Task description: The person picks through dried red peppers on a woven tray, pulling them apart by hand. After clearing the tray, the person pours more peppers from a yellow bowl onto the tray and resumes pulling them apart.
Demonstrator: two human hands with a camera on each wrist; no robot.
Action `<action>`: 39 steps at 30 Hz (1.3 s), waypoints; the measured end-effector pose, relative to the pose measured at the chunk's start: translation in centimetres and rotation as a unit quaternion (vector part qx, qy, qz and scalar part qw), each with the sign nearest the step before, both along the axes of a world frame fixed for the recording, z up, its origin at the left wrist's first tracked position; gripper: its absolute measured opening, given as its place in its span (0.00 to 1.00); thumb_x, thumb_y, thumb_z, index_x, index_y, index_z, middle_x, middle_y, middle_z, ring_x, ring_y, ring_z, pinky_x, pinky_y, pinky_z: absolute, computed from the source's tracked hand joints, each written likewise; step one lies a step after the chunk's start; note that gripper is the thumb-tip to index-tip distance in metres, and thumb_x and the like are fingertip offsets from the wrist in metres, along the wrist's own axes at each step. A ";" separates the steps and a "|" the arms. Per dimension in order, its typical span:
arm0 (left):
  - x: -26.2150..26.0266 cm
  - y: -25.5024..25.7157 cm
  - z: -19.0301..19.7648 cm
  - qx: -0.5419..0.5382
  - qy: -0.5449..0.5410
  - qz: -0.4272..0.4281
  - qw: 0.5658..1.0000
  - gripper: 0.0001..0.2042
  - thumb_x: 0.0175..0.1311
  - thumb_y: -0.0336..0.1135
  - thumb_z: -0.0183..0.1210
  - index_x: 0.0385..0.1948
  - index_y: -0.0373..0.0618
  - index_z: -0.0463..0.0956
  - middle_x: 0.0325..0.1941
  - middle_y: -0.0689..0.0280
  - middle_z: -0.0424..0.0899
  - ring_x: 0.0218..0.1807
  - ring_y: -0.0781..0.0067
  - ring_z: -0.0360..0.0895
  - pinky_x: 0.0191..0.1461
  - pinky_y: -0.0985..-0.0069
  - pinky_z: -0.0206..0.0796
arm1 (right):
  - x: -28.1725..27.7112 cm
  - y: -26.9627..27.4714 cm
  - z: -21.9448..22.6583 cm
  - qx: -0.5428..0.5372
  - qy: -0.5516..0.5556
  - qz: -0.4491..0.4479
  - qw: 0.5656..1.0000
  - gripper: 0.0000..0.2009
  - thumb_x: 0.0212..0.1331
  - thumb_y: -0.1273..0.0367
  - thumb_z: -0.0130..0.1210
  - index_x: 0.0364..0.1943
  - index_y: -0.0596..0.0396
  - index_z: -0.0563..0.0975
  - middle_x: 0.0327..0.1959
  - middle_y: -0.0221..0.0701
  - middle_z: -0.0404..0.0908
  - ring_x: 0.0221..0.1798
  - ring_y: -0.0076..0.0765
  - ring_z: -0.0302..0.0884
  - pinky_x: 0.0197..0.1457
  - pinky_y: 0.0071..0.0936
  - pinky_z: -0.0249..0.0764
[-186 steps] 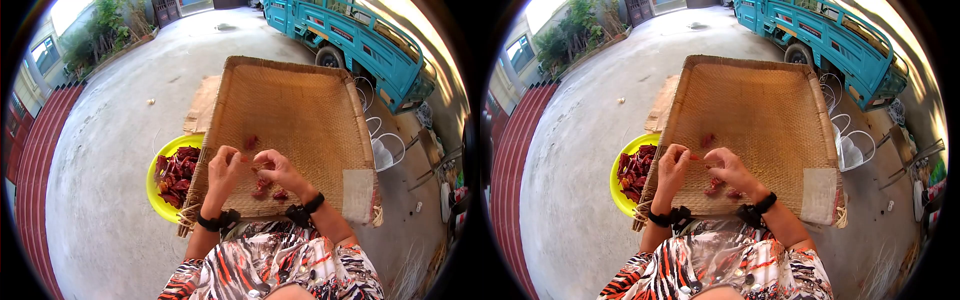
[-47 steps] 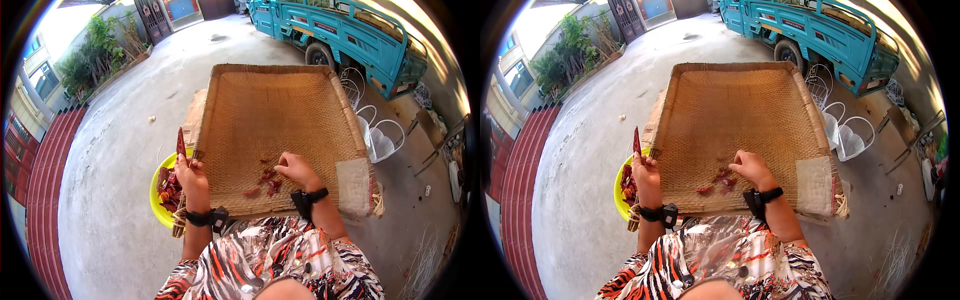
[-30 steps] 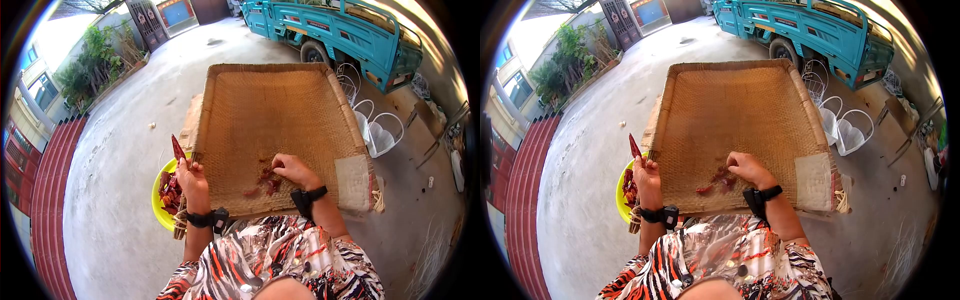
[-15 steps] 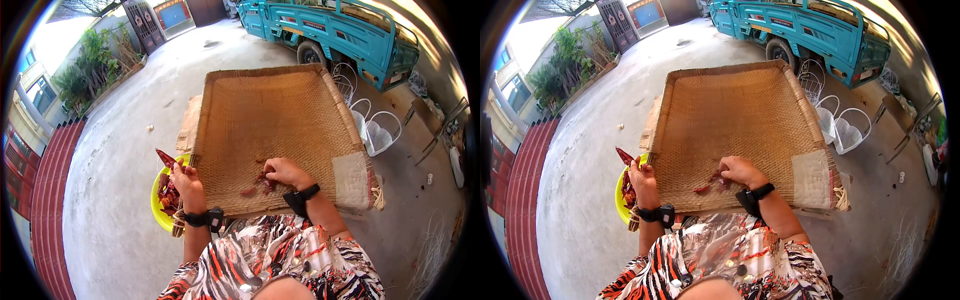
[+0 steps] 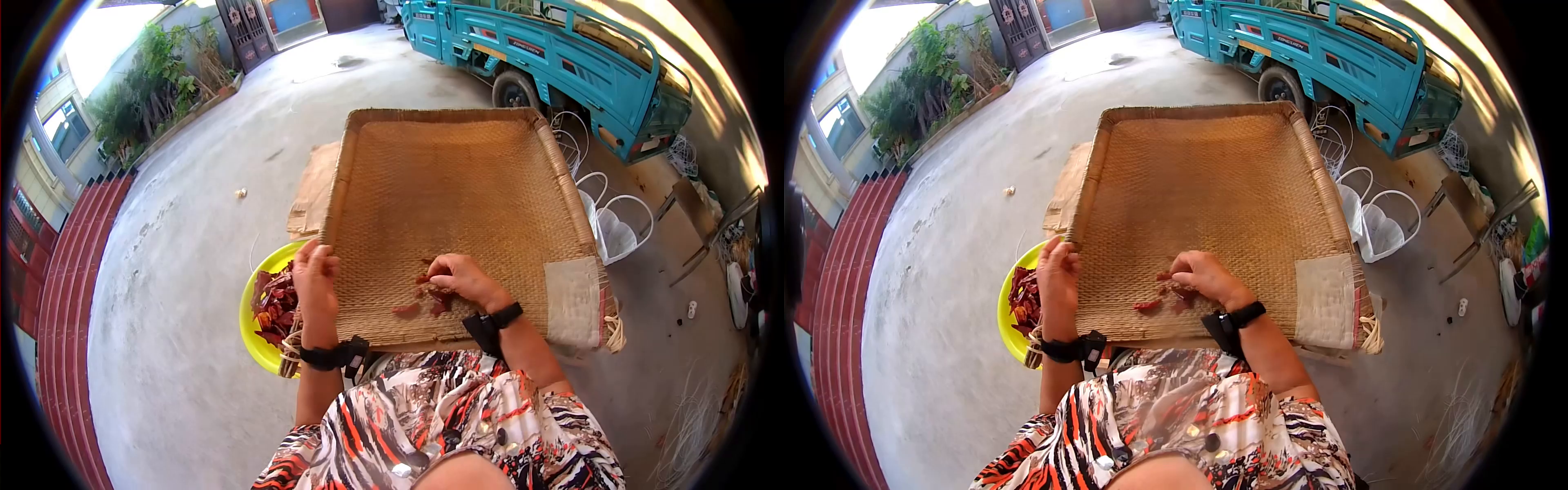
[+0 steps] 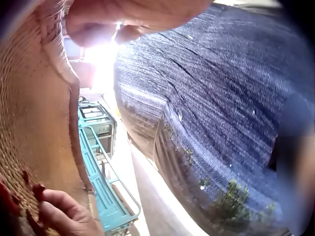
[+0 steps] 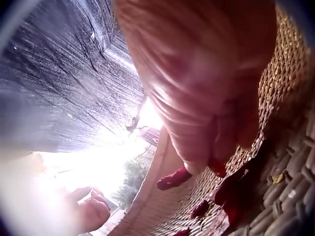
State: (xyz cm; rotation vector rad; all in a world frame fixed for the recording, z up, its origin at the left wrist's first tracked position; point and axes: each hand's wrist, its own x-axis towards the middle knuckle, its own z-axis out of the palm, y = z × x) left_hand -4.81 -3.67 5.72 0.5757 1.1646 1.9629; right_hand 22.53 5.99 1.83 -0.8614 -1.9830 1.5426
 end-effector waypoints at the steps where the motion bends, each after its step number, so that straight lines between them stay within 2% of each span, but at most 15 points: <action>1: 1.0 0.0 0.5 -0.016 0.059 -0.076 0.995 0.13 0.67 0.32 0.58 0.51 0.43 0.73 0.41 0.64 0.80 0.35 0.78 0.76 0.41 0.81 0.71 | -0.1 -0.6 1.1 -0.080 0.036 0.004 0.996 0.07 0.60 0.71 0.59 0.39 0.59 0.79 0.30 0.32 0.81 0.34 0.27 0.80 0.33 0.27 0.76; 4: 3.9 -0.3 1.4 -0.075 0.273 -0.248 0.926 0.18 0.70 0.37 0.57 0.57 0.40 0.70 0.46 0.65 0.79 0.40 0.78 0.78 0.41 0.81 0.71 | -0.7 -0.8 1.2 -0.073 0.089 0.007 0.993 0.07 0.63 0.70 0.58 0.41 0.59 0.78 0.29 0.29 0.79 0.30 0.22 0.78 0.25 0.22 0.74; 7: 6.5 -0.5 0.7 -0.081 0.359 -0.264 0.891 0.22 0.72 0.40 0.54 0.61 0.37 0.67 0.49 0.62 0.80 0.45 0.75 0.79 0.45 0.80 0.71 | -1.2 -1.6 2.4 -0.064 0.086 0.014 0.994 0.07 0.64 0.70 0.58 0.40 0.58 0.78 0.28 0.27 0.78 0.28 0.19 0.76 0.22 0.19 0.73; 10: 6.8 0.8 -1.6 -0.128 0.212 -0.378 0.892 0.23 0.76 0.43 0.47 0.63 0.35 0.65 0.53 0.60 0.78 0.49 0.71 0.80 0.50 0.76 0.75 | -1.8 -2.0 2.1 -0.046 0.077 -0.002 0.996 0.07 0.63 0.69 0.58 0.40 0.58 0.78 0.27 0.25 0.79 0.29 0.16 0.76 0.26 0.19 0.73; 14: 7.6 1.8 -4.7 -0.102 0.022 -0.371 0.923 0.18 0.74 0.35 0.48 0.59 0.35 0.70 0.44 0.65 0.80 0.39 0.77 0.79 0.40 0.80 0.73 | -2.8 -2.3 1.8 0.044 0.082 -0.033 0.995 0.05 0.61 0.73 0.59 0.39 0.57 0.77 0.30 0.24 0.78 0.33 0.15 0.76 0.35 0.17 0.75; 16: 7.7 1.4 -3.1 -0.113 0.039 -0.377 0.919 0.17 0.73 0.33 0.48 0.58 0.35 0.71 0.43 0.65 0.81 0.39 0.78 0.78 0.40 0.81 0.73 | -3.0 -3.1 2.4 0.069 0.068 -0.053 0.994 0.05 0.60 0.76 0.60 0.38 0.57 0.76 0.32 0.24 0.78 0.35 0.16 0.75 0.35 0.17 0.74; 18: 7.3 0.9 -2.2 -0.100 0.048 -0.379 0.919 0.16 0.70 0.28 0.51 0.57 0.33 0.72 0.44 0.63 0.82 0.42 0.77 0.80 0.43 0.81 0.74 | -3.3 -3.7 3.8 0.262 0.051 -0.036 0.963 0.07 0.59 0.76 0.60 0.40 0.57 0.76 0.32 0.26 0.78 0.35 0.18 0.76 0.35 0.19 0.75; 21: 7.5 1.5 -3.0 -0.081 0.038 -0.331 0.939 0.15 0.68 0.26 0.52 0.55 0.32 0.74 0.46 0.61 0.83 0.45 0.75 0.81 0.47 0.79 0.75 | -3.4 -3.7 3.9 0.198 0.096 -0.049 0.974 0.09 0.59 0.76 0.59 0.43 0.56 0.76 0.34 0.28 0.80 0.35 0.21 0.77 0.37 0.21 0.76; 23: 6.4 0.9 -2.0 -0.041 0.212 -0.285 0.934 0.13 0.64 0.22 0.55 0.50 0.31 0.77 0.45 0.60 0.83 0.44 0.74 0.81 0.50 0.77 0.75 | -3.4 -3.2 3.1 0.156 0.103 -0.080 0.979 0.10 0.59 0.75 0.59 0.45 0.56 0.77 0.35 0.30 0.80 0.36 0.23 0.78 0.39 0.23 0.77; 25: 5.8 1.2 -2.2 -0.054 0.111 -0.261 0.957 0.13 0.63 0.20 0.55 0.49 0.31 0.78 0.41 0.62 0.83 0.42 0.75 0.81 0.49 0.78 0.75 | -2.6 -1.7 1.8 0.234 0.062 -0.124 0.962 0.11 0.60 0.75 0.59 0.46 0.55 0.77 0.36 0.31 0.81 0.37 0.25 0.79 0.41 0.25 0.77; 27: 4.4 0.9 -1.5 -0.031 0.198 -0.189 0.961 0.13 0.65 0.18 0.52 0.48 0.34 0.78 0.38 0.66 0.81 0.39 0.77 0.80 0.45 0.80 0.76 | -1.7 -0.4 0.2 0.230 0.022 -0.180 0.956 0.11 0.58 0.75 0.58 0.46 0.55 0.77 0.38 0.33 0.80 0.39 0.30 0.80 0.43 0.27 0.77; 29: 3.1 0.1 1.1 -0.052 0.368 -0.047 0.927 0.13 0.64 0.18 0.51 0.48 0.36 0.79 0.37 0.66 0.79 0.38 0.78 0.79 0.44 0.81 0.75 | -1.3 0.7 -1.5 0.258 -0.007 -0.234 0.938 0.12 0.58 0.74 0.58 0.47 0.54 0.76 0.39 0.36 0.80 0.40 0.38 0.81 0.44 0.32 0.77; 31: 0.4 -0.4 2.0 -0.116 0.569 0.078 0.811 0.13 0.62 0.19 0.52 0.47 0.36 0.79 0.36 0.59 0.81 0.35 0.69 0.80 0.44 0.76 0.74 | -1.0 0.6 -1.7 0.253 -0.083 -0.227 0.937 0.14 0.55 0.74 0.58 0.47 0.51 0.77 0.43 0.36 0.79 0.44 0.42 0.79 0.46 0.38 0.76; 36: -1.9 -1.8 2.0 -0.338 0.696 0.200 0.602 0.24 0.55 0.30 0.63 0.57 0.42 0.73 0.61 0.41 0.69 0.61 0.47 0.69 0.67 0.59 0.60 | -1.4 0.7 -2.9 0.369 -0.147 -0.154 0.905 0.13 0.54 0.72 0.60 0.45 0.48 0.78 0.46 0.33 0.76 0.51 0.45 0.75 0.51 0.42 0.74; 39: -1.4 -1.8 1.4 -0.254 0.744 0.159 0.597 0.25 0.54 0.35 0.65 0.57 0.43 0.73 0.58 0.45 0.73 0.60 0.49 0.70 0.66 0.57 0.60 | -1.6 1.1 -3.1 0.344 -0.171 -0.147 0.911 0.10 0.53 0.71 0.61 0.41 0.47 0.80 0.45 0.33 0.76 0.51 0.45 0.75 0.51 0.41 0.74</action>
